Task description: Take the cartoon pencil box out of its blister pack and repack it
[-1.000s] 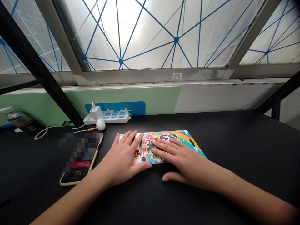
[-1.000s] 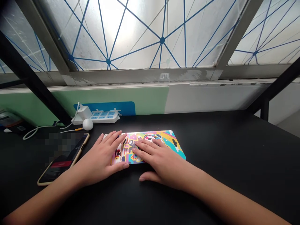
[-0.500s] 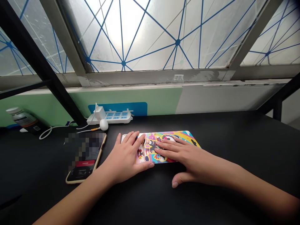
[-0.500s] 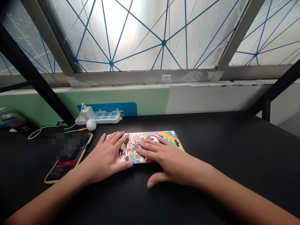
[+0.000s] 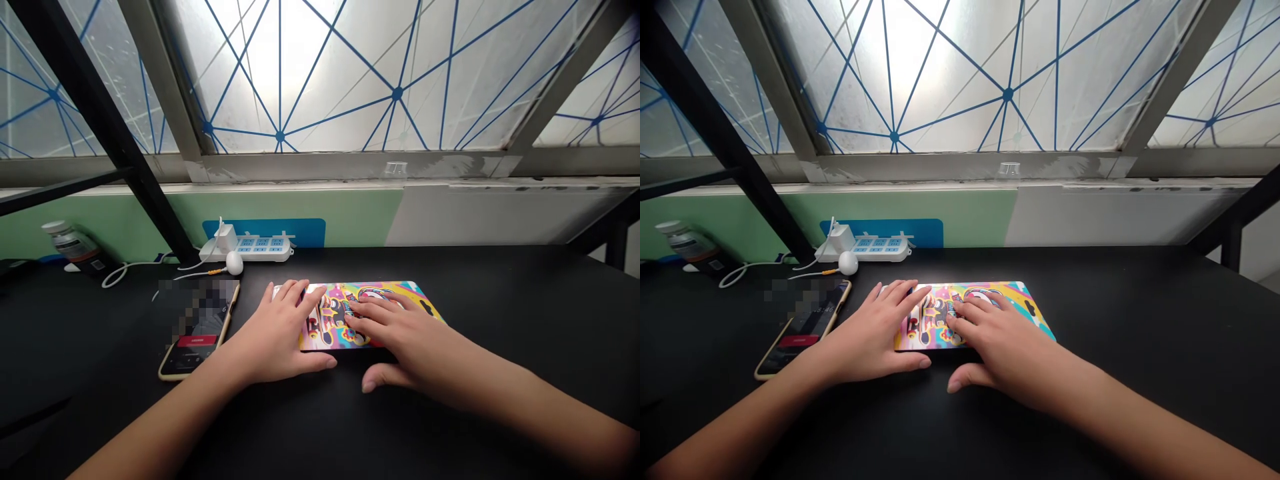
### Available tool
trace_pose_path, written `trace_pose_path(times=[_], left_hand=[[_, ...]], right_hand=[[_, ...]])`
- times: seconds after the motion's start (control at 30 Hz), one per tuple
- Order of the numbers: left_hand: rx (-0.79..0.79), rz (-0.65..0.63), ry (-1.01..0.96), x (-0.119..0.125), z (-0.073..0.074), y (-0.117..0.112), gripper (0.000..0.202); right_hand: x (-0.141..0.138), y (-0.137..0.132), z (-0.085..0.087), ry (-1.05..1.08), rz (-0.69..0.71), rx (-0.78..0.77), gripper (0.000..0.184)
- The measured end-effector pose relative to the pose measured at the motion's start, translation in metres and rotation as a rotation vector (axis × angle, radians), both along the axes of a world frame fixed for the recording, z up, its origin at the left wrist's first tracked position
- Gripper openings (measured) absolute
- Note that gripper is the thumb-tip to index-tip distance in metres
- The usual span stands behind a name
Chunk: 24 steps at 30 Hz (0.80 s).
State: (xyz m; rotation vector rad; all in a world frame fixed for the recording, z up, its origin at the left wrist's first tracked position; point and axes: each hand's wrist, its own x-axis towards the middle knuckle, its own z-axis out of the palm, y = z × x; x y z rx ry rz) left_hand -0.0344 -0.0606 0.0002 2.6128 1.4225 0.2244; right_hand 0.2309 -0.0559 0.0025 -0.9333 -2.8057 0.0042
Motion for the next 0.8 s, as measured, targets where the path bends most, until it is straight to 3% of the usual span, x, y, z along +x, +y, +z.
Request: trace_pose_path(times=[0.17,0.27,0.5,0.8], left_hand=[[-0.034,-0.042,-0.072,-0.004,0.004,-0.001,0.101],[-0.029,-0.055,-0.079,-0.004,0.003,-0.003,0.103],[-0.056,-0.036,-0.053,-0.005,0.002,-0.001,0.104],[-0.047,-0.025,-0.023,-0.008,-0.003,0.002,0.106]], right_hand=[[-0.043,-0.004,-0.009,0.002,0.105,0.030,0.086],[-0.054,-0.002,-0.014,0.017,0.156,0.010,0.089],[-0.044,0.005,-0.014,0.009,0.182,-0.013,0.100],[-0.028,0.011,-0.001,-0.007,0.166,-0.197,0.092]])
